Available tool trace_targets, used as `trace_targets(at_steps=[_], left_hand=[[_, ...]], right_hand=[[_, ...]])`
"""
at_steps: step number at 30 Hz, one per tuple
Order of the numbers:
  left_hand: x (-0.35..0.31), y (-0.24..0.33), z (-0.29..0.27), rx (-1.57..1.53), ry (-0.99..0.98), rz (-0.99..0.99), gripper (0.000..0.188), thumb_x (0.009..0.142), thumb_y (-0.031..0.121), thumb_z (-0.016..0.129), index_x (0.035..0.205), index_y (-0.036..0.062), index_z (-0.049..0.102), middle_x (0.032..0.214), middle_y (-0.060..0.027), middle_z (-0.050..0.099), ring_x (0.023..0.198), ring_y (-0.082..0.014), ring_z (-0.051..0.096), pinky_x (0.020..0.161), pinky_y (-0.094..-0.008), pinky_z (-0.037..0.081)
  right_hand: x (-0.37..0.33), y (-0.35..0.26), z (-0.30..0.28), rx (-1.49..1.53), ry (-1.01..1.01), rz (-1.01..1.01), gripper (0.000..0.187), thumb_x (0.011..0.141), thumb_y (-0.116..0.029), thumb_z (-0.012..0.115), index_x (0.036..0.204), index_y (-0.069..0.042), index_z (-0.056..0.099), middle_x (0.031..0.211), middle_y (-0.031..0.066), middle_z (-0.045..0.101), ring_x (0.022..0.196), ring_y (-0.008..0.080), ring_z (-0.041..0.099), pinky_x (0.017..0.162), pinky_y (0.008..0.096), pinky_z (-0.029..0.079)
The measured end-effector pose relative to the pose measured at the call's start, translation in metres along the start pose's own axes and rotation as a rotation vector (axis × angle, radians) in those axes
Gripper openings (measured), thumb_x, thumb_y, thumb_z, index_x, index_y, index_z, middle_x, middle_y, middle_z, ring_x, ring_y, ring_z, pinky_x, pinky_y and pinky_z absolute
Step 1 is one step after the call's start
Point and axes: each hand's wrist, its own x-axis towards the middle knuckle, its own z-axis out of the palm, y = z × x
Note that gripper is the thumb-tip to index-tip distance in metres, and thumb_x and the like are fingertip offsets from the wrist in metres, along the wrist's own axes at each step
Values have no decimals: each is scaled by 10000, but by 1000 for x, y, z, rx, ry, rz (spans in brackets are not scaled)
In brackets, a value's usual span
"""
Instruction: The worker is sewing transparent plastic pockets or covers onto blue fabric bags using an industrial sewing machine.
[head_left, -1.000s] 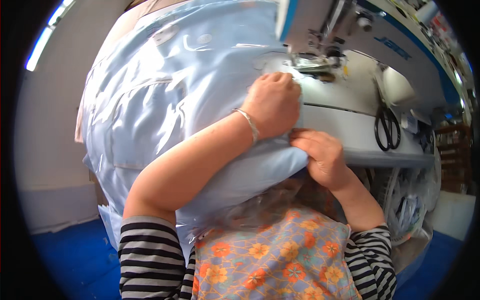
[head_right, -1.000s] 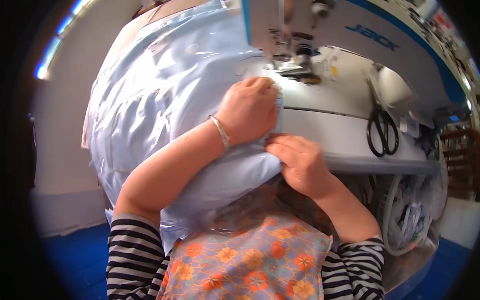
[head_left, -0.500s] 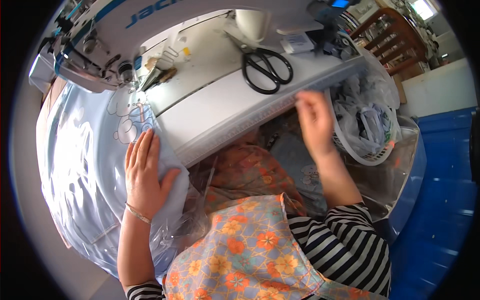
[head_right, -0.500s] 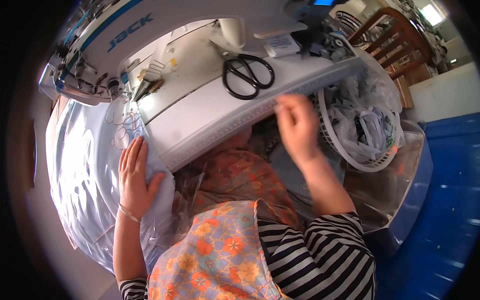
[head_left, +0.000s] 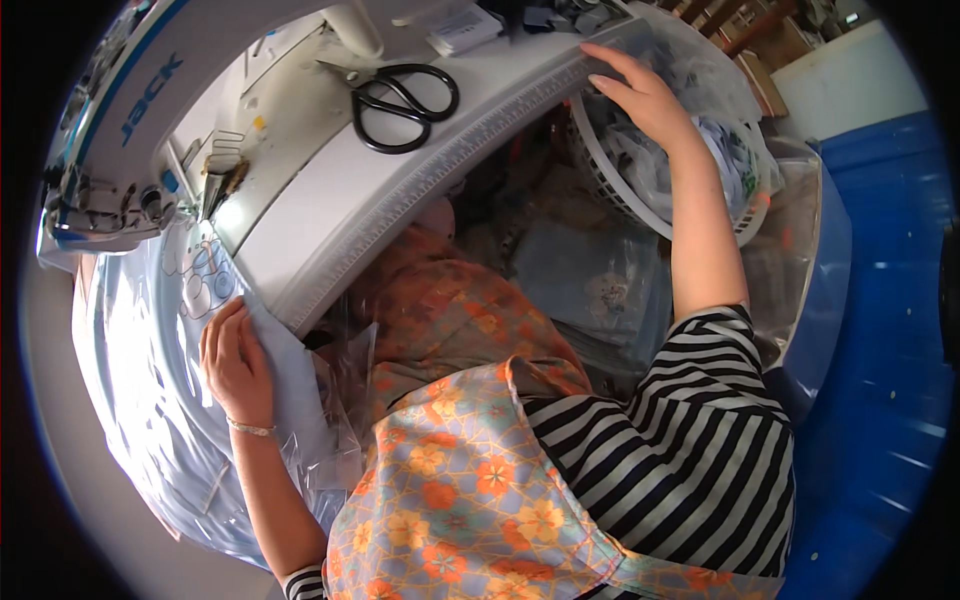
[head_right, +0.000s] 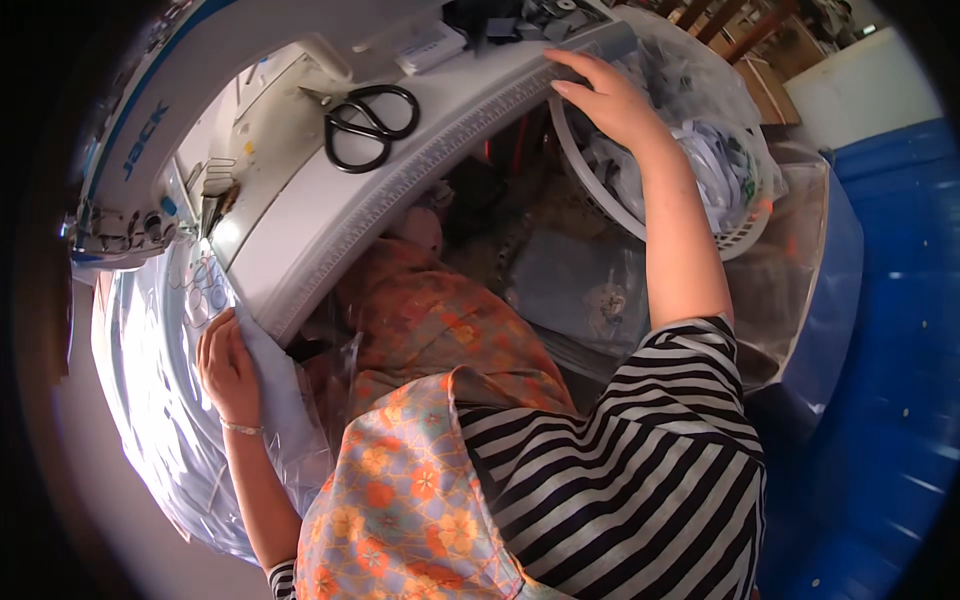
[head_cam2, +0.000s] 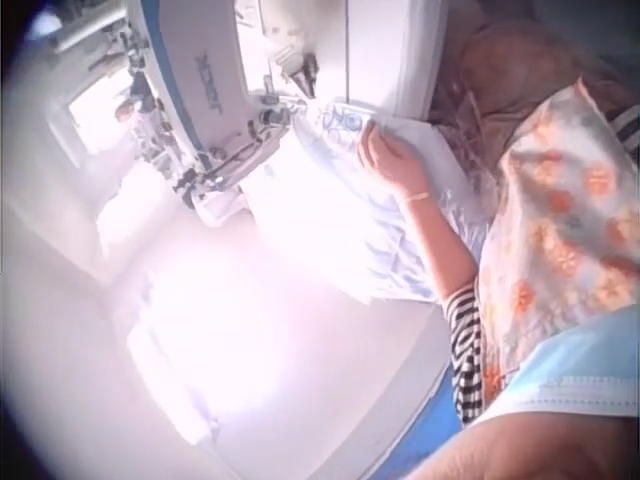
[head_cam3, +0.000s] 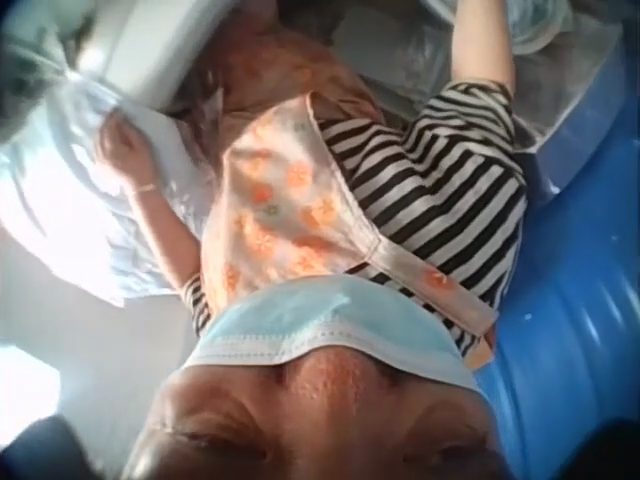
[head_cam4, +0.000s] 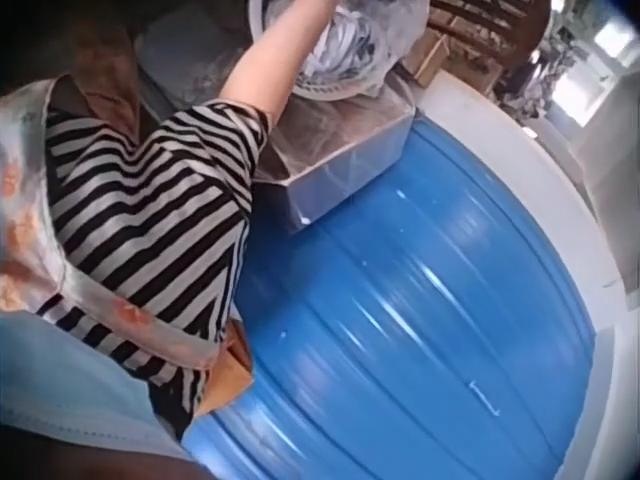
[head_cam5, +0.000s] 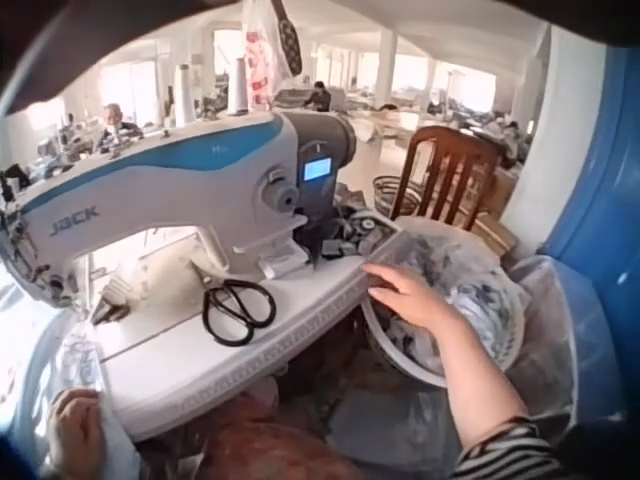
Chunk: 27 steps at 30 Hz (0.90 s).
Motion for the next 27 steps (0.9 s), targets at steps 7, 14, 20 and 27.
trace_targets(at_steps=[7, 14, 20, 27], left_hand=[[-2, -4, 2, 0, -6, -7, 120, 890, 20, 540, 940, 6, 648, 1045, -111, 670, 975, -280, 625, 888, -360, 467], [-2, -3, 1, -13, -4, -18, 128, 915, 44, 525, 948, 7, 643, 1050, -116, 669, 983, -280, 621, 901, -360, 458], [-4, -4, 2, -11, -4, -44, 120, 911, 37, 528, 943, 7, 640, 1049, -115, 669, 981, -277, 622, 892, -361, 461], [3, 1, 0, -14, 22, -31, 117, 863, -11, 544, 928, 1, 641, 1017, -112, 671, 942, -277, 633, 857, -351, 482]], right_hand=[[-10, 75, -12, 239, 268, 55, 335, 899, -175, 609, 1224, -96, 609, 1158, 50, 650, 1057, 206, 610, 944, 330, 451], [-29, 173, 10, -721, 149, 538, 249, 809, -158, 583, 1025, -138, 704, 1074, 158, 653, 969, 348, 628, 833, 417, 500], [-30, 145, -9, -438, 430, 466, 208, 836, -249, 629, 937, -91, 719, 872, 145, 690, 838, 298, 665, 752, 379, 506], [-4, 16, -52, 140, 725, 333, 242, 950, -186, 555, 1068, -17, 682, 946, 38, 697, 821, 108, 641, 742, 228, 472]])
